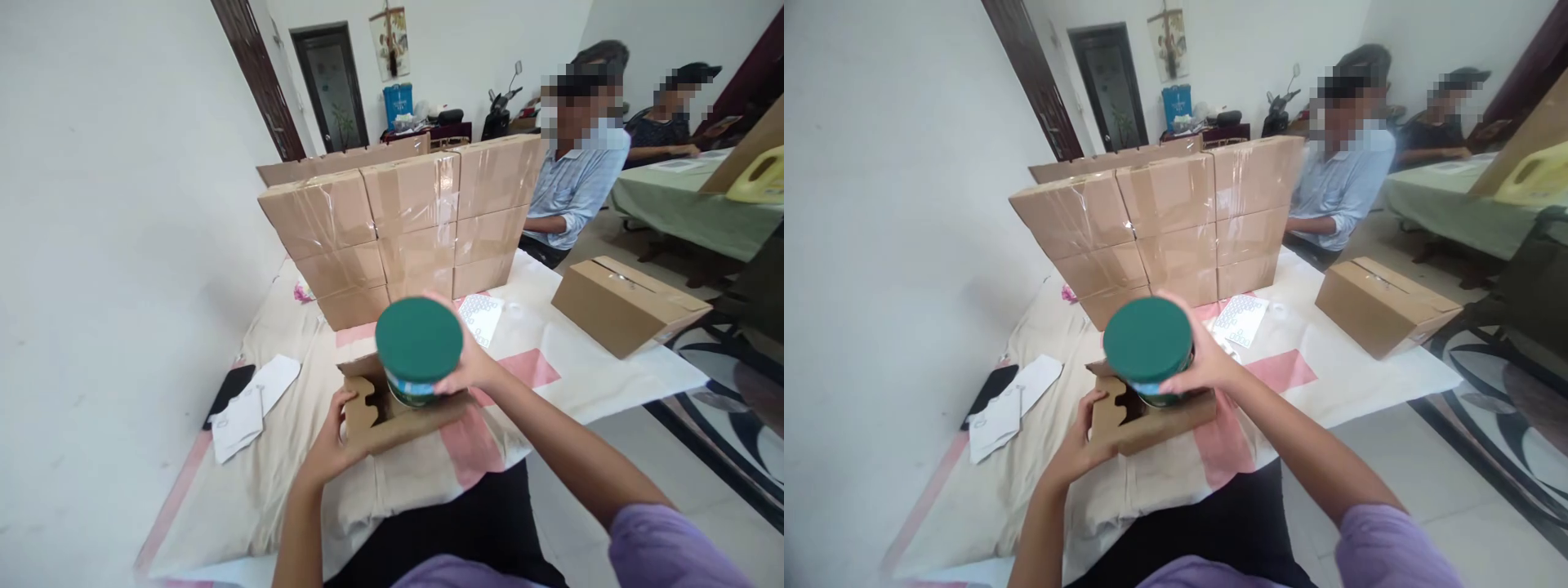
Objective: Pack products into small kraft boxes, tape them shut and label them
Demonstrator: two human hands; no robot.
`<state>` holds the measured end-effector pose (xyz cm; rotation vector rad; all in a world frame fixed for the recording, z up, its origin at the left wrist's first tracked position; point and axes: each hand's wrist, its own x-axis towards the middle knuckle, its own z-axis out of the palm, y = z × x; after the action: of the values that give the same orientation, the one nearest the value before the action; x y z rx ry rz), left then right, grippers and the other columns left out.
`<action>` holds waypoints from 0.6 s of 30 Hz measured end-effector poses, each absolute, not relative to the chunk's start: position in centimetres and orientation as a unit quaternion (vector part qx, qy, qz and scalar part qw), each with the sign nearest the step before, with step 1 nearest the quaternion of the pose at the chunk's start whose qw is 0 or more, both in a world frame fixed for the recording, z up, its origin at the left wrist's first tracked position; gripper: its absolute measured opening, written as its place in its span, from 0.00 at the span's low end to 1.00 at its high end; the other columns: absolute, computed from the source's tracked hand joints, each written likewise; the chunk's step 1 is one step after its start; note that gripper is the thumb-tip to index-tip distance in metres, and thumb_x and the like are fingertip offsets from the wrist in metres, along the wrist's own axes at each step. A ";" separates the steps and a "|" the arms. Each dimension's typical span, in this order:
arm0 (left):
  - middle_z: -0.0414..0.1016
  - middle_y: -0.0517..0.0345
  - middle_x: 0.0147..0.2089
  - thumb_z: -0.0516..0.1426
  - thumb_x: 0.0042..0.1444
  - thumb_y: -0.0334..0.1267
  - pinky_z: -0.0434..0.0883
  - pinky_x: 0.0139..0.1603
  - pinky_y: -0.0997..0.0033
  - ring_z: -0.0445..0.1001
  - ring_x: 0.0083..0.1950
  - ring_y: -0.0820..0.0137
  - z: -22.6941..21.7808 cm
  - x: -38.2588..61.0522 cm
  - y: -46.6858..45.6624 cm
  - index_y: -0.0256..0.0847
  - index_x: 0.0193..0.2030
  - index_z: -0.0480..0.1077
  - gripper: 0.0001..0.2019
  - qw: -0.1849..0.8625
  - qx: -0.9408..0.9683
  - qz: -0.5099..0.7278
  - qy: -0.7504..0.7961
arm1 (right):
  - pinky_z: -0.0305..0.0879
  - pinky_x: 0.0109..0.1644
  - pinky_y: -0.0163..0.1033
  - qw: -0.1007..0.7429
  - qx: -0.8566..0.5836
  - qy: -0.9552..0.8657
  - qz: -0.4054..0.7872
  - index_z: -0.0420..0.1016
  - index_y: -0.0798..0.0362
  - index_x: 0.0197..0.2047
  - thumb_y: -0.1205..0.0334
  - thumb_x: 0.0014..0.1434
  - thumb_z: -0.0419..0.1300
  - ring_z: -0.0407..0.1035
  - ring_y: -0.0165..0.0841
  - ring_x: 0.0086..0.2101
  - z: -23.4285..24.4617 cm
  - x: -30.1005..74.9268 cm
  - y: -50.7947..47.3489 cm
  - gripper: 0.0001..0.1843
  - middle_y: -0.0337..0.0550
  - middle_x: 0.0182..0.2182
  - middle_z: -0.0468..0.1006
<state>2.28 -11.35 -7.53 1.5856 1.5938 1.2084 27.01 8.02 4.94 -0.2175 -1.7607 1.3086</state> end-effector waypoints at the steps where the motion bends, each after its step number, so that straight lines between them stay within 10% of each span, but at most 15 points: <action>1: 0.52 0.39 0.71 0.69 0.49 0.43 0.67 0.66 0.43 0.62 0.71 0.44 -7.6 2.5 -11.3 0.49 0.64 0.53 0.40 0.287 0.598 0.463 0.587 | 0.64 0.66 0.56 0.399 -0.059 -0.782 0.476 0.65 0.49 0.68 0.38 0.27 0.80 0.68 0.51 0.61 5.1 27.1 7.8 0.65 0.53 0.62 0.73; 6: 0.48 0.44 0.73 0.69 0.51 0.41 0.70 0.62 0.50 0.64 0.70 0.49 -7.8 3.6 -11.5 0.54 0.64 0.54 0.38 0.292 0.603 0.487 0.561 | 0.63 0.59 0.55 0.235 0.014 -0.958 0.164 0.58 0.52 0.72 0.33 0.45 0.71 0.70 0.50 0.54 6.8 27.9 7.0 0.58 0.56 0.56 0.76; 18: 0.46 0.45 0.74 0.70 0.50 0.40 0.71 0.63 0.49 0.53 0.76 0.44 -9.1 3.0 -11.2 0.55 0.66 0.55 0.40 0.295 0.602 0.500 0.548 | 0.66 0.48 0.50 0.110 -0.016 -0.994 -0.001 0.61 0.65 0.67 0.29 0.58 0.58 0.69 0.50 0.48 6.8 25.0 6.3 0.51 0.62 0.51 0.75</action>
<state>3.00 -11.19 -9.11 1.6013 1.4578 1.3308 25.03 6.29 6.81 -0.0471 -2.9209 -0.0027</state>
